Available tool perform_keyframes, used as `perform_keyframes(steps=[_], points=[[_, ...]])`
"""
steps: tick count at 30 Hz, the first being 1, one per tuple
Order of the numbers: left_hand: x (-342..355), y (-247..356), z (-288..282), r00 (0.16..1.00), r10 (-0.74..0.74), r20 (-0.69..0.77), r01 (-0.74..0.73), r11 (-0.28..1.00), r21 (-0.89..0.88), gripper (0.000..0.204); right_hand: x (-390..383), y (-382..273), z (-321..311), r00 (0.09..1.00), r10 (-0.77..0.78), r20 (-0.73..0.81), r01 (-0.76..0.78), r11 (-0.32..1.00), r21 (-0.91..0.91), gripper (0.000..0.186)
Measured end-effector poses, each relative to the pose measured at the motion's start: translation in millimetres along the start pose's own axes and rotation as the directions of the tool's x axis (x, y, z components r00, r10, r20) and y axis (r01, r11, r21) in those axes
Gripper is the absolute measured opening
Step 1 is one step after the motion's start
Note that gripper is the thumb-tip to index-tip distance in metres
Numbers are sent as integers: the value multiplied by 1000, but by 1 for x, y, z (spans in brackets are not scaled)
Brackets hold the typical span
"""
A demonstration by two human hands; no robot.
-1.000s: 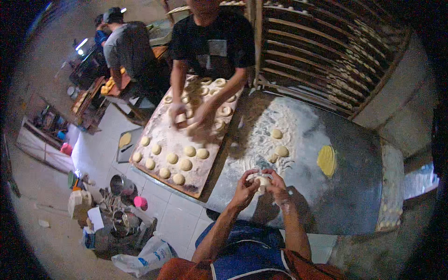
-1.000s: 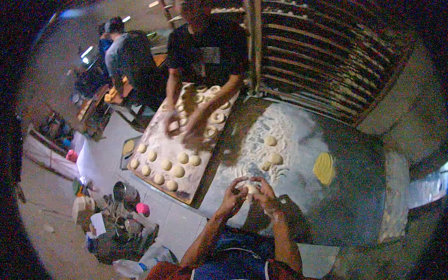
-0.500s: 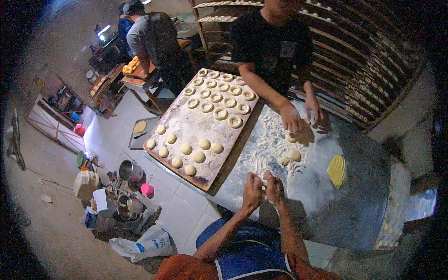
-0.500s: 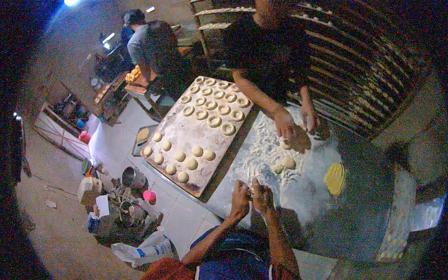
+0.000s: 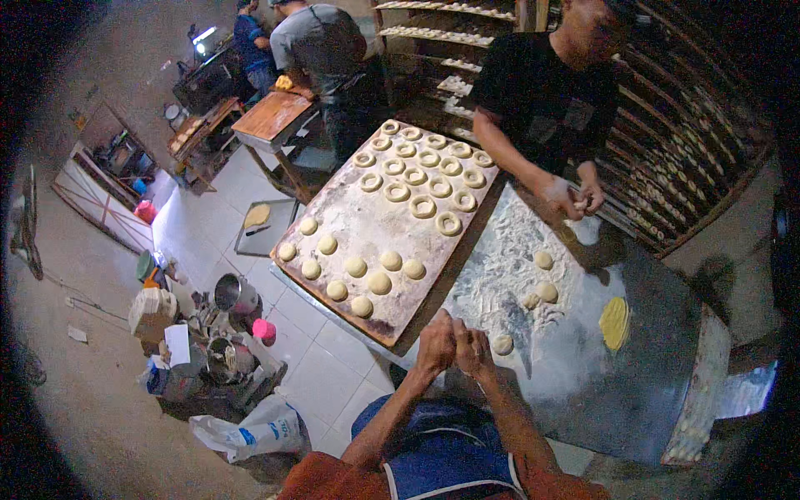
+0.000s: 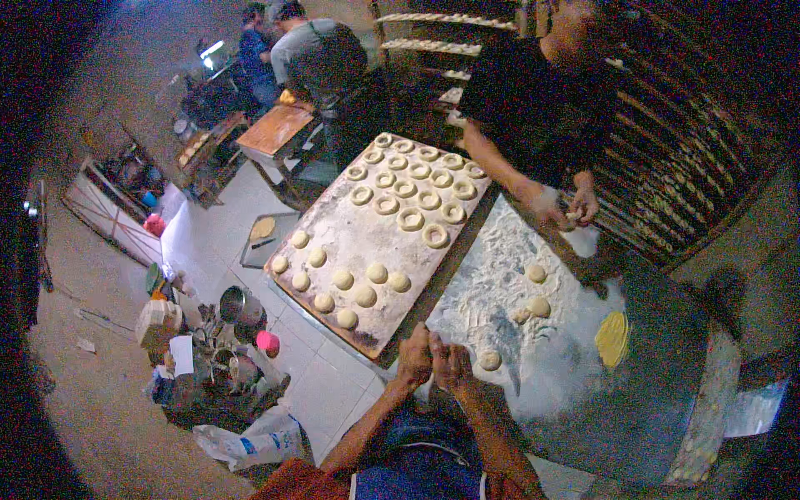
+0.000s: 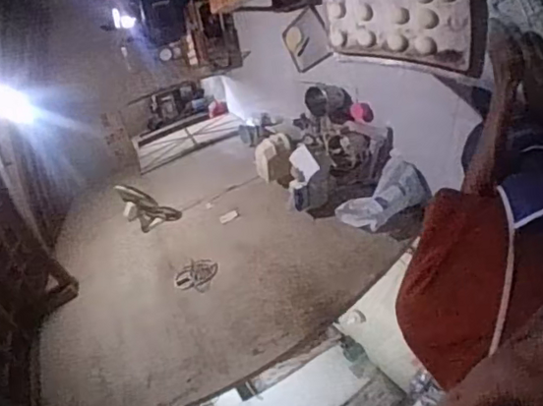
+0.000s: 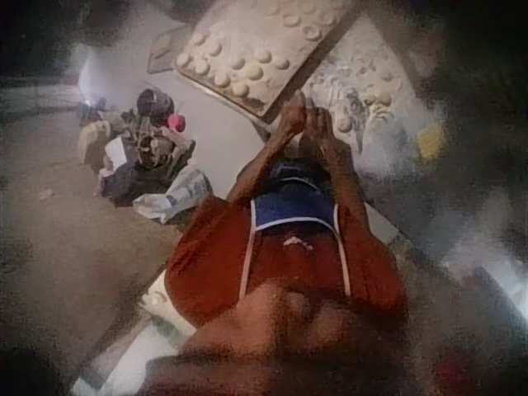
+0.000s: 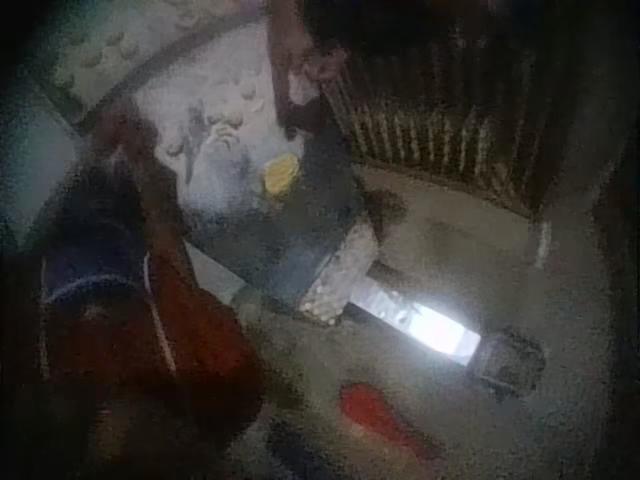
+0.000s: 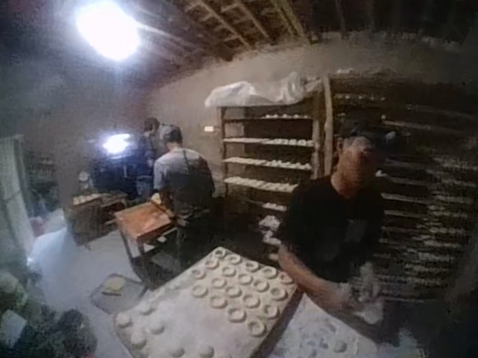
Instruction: The person shapes small dough balls into rings by hand and places them on a wooden board. Another person works nearby, also shaping dough and arranging it on trays.
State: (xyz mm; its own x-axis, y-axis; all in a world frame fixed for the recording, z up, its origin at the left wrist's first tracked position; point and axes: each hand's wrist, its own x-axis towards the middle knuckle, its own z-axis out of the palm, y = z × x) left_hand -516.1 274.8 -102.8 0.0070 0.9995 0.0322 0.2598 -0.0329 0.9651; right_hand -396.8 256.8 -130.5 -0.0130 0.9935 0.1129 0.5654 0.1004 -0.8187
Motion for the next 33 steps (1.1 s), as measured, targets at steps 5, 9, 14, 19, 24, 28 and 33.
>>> perform_keyframes(steps=[5,9,14,19,24,28,33], points=[[-4,-19,-34,944,-330,13,255,703,-664,27,14,-57,17,984,130,122,-170,894,414,62],[0,-31,-82,994,-43,-101,37,998,-54,34,23,-71,43,989,-103,103,47,894,446,56],[15,-29,-121,917,220,-331,-167,969,182,20,43,-106,43,972,-89,220,29,965,261,31],[28,-38,-137,953,196,-231,0,763,647,19,37,-93,62,956,267,125,-214,920,-329,51],[24,-13,-148,984,151,-93,-38,688,724,40,81,-78,51,997,-10,72,35,929,-368,49],[24,-31,-146,993,99,-65,-23,697,717,44,140,-68,59,951,-297,86,300,818,-491,41],[24,-30,-157,988,148,-35,-74,668,741,43,162,-67,70,956,-175,237,272,832,-484,43]])
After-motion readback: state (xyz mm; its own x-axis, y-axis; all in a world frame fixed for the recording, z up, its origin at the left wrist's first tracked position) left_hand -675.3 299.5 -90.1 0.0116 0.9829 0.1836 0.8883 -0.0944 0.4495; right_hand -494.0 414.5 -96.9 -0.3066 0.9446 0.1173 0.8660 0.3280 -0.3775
